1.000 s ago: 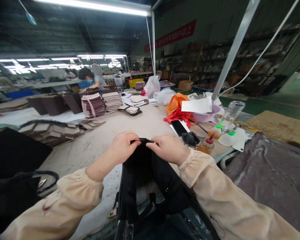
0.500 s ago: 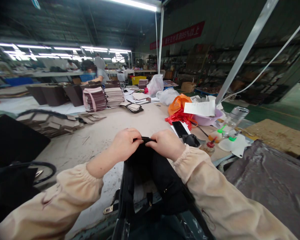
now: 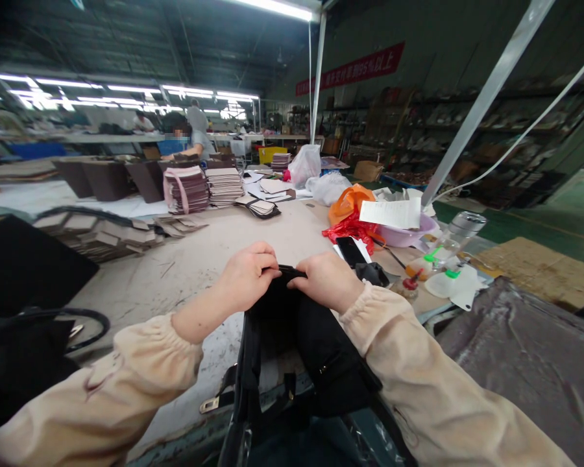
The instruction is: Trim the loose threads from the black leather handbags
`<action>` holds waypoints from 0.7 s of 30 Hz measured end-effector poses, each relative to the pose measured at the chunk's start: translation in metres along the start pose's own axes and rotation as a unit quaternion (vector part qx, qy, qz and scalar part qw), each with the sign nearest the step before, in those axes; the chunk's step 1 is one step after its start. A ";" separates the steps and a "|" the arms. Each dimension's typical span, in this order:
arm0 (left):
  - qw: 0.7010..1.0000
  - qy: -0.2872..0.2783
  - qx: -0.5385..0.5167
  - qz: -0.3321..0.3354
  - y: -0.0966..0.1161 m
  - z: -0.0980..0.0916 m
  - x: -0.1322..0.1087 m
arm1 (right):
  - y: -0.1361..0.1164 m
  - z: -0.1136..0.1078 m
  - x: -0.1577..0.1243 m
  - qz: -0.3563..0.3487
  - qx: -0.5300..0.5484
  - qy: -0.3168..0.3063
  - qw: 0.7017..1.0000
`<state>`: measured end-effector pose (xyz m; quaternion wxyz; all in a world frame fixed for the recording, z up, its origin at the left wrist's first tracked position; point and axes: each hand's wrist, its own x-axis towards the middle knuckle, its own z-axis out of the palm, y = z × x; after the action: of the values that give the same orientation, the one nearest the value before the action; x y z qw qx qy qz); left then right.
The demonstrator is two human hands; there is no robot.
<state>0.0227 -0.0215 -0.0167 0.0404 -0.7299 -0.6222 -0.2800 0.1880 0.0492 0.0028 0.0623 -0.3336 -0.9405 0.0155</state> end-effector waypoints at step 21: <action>0.998 -0.046 0.028 0.039 0.005 0.000 0.004 | 0.004 0.008 -0.001 -0.028 0.026 0.016 0.999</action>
<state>0.0272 -0.0195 -0.0134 0.0432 -0.7640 -0.6025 -0.2267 0.1900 0.0522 -0.0057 0.0867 -0.3058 -0.9476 0.0330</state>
